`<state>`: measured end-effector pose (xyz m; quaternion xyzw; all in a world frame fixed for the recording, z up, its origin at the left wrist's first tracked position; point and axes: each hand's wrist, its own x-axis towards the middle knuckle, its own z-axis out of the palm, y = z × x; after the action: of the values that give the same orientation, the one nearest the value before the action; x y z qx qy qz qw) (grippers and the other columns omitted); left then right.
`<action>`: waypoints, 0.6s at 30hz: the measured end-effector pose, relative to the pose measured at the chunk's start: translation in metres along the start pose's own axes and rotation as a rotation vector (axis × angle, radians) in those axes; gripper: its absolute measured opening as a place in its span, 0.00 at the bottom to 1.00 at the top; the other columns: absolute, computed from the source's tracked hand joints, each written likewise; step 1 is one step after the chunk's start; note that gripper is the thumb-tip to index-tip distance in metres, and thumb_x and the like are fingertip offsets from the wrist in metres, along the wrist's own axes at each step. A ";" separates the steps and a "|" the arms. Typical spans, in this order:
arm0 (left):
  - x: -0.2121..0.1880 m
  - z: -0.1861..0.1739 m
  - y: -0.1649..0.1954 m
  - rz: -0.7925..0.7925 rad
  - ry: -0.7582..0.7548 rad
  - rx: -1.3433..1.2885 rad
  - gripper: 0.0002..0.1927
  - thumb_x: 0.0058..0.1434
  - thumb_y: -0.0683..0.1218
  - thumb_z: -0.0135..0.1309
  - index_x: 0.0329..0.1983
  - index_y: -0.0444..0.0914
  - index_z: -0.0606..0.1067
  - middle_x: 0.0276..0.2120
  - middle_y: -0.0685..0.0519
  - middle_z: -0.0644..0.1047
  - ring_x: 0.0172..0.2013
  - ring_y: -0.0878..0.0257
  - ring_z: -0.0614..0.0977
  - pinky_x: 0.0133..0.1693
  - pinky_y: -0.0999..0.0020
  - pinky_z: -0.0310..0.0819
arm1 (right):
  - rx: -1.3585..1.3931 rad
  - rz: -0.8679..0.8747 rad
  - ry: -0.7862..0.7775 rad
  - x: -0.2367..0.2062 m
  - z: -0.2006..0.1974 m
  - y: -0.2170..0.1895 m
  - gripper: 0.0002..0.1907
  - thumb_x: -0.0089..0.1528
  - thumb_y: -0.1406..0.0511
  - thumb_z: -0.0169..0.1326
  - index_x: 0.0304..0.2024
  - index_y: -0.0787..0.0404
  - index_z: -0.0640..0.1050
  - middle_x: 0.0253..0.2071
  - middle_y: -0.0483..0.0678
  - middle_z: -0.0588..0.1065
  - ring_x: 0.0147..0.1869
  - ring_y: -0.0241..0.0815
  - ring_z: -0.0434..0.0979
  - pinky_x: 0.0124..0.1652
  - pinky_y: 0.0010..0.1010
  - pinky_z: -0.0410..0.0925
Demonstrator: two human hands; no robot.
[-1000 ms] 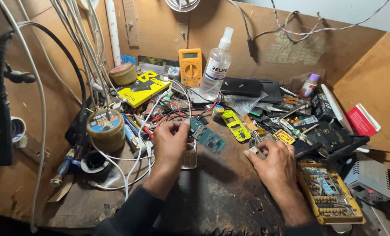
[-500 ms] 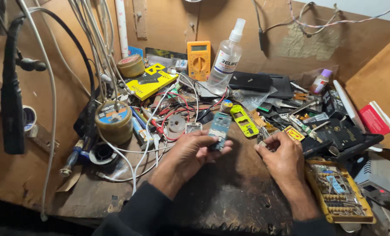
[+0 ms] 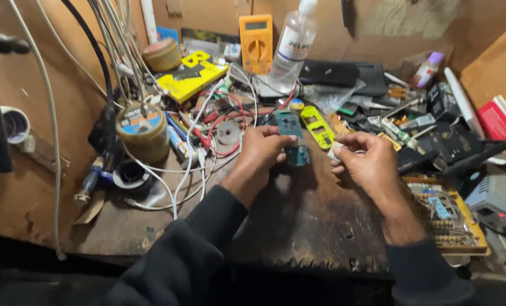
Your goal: The person uses a screwdriver to remove screws from a mobile phone, then disassembles the phone to access the internal components. They remove the battery and reassemble the phone, securing the back cover with screws.
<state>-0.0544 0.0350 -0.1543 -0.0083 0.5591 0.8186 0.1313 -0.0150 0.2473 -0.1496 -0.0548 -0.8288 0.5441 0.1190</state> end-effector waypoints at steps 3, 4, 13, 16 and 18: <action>0.003 0.001 -0.008 0.086 0.020 0.061 0.16 0.53 0.33 0.61 0.46 0.26 0.75 0.32 0.48 0.80 0.29 0.62 0.82 0.26 0.71 0.76 | -0.036 0.099 -0.078 0.003 0.001 0.011 0.12 0.61 0.73 0.59 0.47 0.72 0.80 0.31 0.53 0.80 0.28 0.39 0.81 0.29 0.30 0.76; 0.003 0.000 -0.012 0.119 0.016 0.064 0.18 0.52 0.33 0.61 0.48 0.26 0.74 0.33 0.48 0.80 0.29 0.61 0.82 0.26 0.70 0.76 | -0.061 0.106 -0.089 0.004 0.002 0.015 0.13 0.60 0.73 0.59 0.47 0.72 0.80 0.31 0.52 0.80 0.29 0.39 0.81 0.29 0.29 0.77; 0.011 -0.002 -0.018 -0.068 0.095 -0.105 0.17 0.65 0.45 0.49 0.56 0.37 0.70 0.35 0.49 0.78 0.27 0.58 0.84 0.28 0.62 0.83 | -0.223 0.007 -0.142 0.010 -0.001 0.021 0.19 0.51 0.71 0.66 0.46 0.67 0.82 0.31 0.49 0.82 0.31 0.39 0.83 0.33 0.30 0.76; 0.015 -0.002 -0.014 -0.071 0.097 -0.082 0.18 0.69 0.50 0.45 0.52 0.32 0.72 0.34 0.45 0.79 0.26 0.56 0.84 0.27 0.63 0.82 | -0.503 -0.045 -0.085 0.008 -0.005 0.008 0.21 0.47 0.67 0.70 0.44 0.62 0.85 0.31 0.50 0.83 0.33 0.41 0.83 0.37 0.34 0.75; 0.017 -0.001 -0.014 -0.090 0.123 -0.056 0.17 0.70 0.50 0.46 0.48 0.30 0.73 0.33 0.45 0.79 0.25 0.56 0.84 0.26 0.63 0.82 | -0.606 -0.050 -0.059 0.008 -0.004 -0.001 0.21 0.47 0.64 0.70 0.44 0.60 0.85 0.32 0.51 0.83 0.35 0.42 0.85 0.39 0.35 0.76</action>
<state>-0.0679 0.0422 -0.1697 -0.0874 0.5423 0.8250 0.1329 -0.0215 0.2522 -0.1459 -0.0515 -0.9575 0.2704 0.0865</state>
